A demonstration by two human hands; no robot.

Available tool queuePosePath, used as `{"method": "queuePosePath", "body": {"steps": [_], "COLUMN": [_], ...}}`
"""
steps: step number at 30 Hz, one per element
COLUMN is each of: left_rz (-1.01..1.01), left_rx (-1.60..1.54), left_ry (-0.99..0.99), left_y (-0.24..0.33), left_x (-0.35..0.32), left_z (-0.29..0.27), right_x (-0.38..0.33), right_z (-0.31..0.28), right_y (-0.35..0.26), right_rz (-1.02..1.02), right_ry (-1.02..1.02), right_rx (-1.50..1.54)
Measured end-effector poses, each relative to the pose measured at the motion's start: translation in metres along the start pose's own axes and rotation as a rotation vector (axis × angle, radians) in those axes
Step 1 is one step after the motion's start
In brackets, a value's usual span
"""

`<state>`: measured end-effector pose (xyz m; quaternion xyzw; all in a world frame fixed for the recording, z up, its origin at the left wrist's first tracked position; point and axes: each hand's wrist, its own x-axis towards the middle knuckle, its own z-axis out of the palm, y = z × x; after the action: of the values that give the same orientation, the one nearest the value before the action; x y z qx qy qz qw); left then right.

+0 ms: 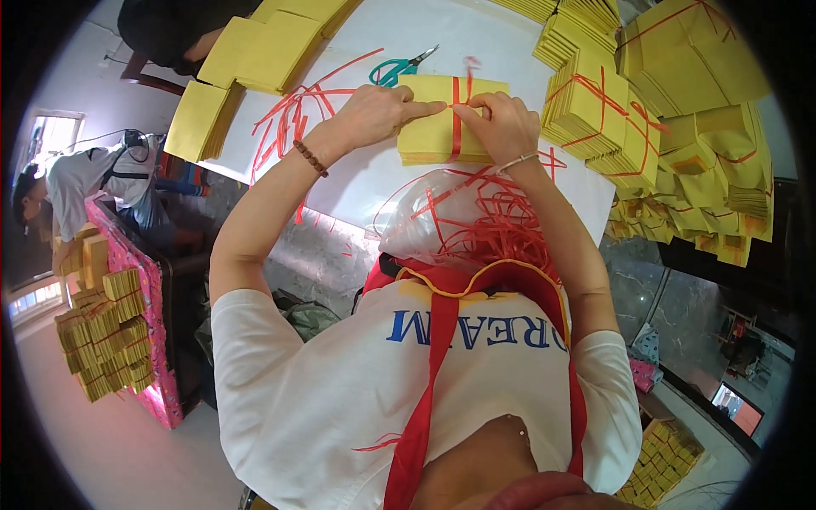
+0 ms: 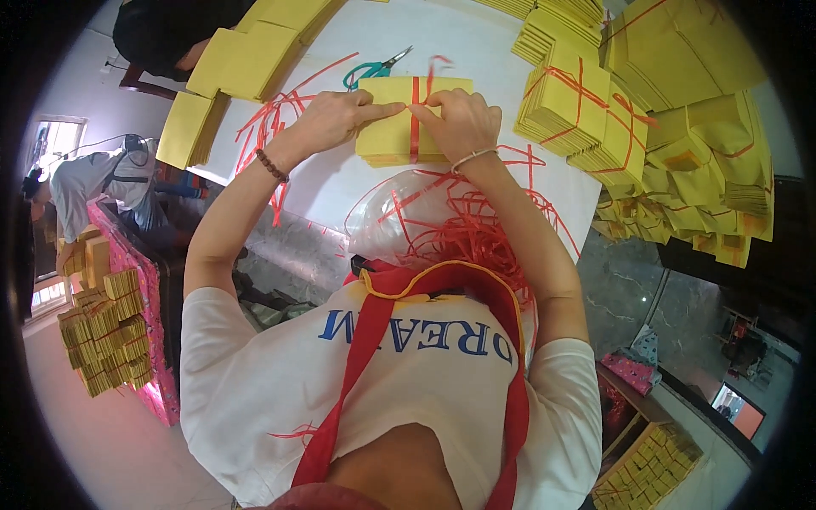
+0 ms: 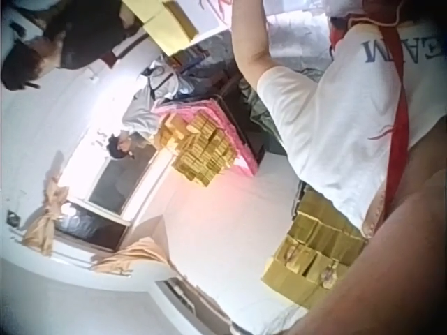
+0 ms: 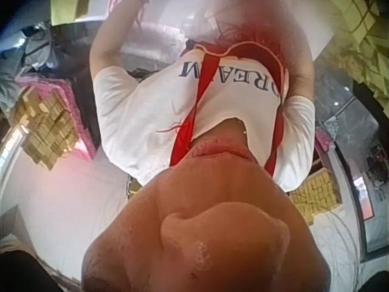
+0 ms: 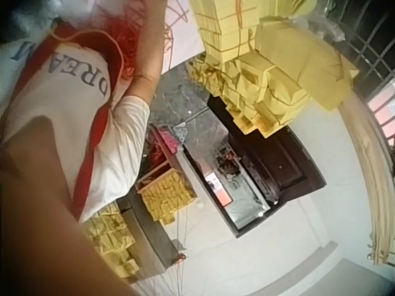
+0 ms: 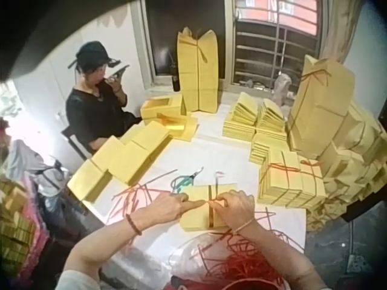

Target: Packaging stacks of yellow paper and tying them securely with red plastic ribbons.

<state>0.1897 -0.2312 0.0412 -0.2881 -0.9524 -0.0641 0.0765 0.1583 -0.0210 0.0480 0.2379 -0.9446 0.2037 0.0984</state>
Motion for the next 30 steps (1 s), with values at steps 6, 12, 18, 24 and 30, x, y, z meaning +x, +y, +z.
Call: {"method": "queuePosePath", "body": {"steps": [6, 12, 18, 24, 30], "left_rz": [0.003, 0.0, -0.024, -0.033, -0.061], "left_rx": [0.042, -0.011, -0.054, -0.128, -0.362], "left_ry": [-0.021, 0.01, 0.025, 0.026, 0.084], "left_y": [-0.002, -0.006, -0.005, -0.004, -0.01], "left_x": [-0.001, -0.001, -0.003, -0.002, 0.004], "left_z": [0.001, 0.006, 0.007, 0.004, -0.004], "right_x": [0.012, 0.012, 0.03, 0.034, 0.04], "right_z": [0.013, 0.031, 0.036, 0.032, 0.046], "right_y": [0.0, 0.002, 0.007, 0.0, 0.012], "right_rz": [0.188, -0.055, -0.14, 0.124, 0.09], "right_ry": [-0.122, 0.058, -0.013, -0.196, -0.231], "right_rx": [0.131, 0.645, 0.545, 0.815, 0.783]}}
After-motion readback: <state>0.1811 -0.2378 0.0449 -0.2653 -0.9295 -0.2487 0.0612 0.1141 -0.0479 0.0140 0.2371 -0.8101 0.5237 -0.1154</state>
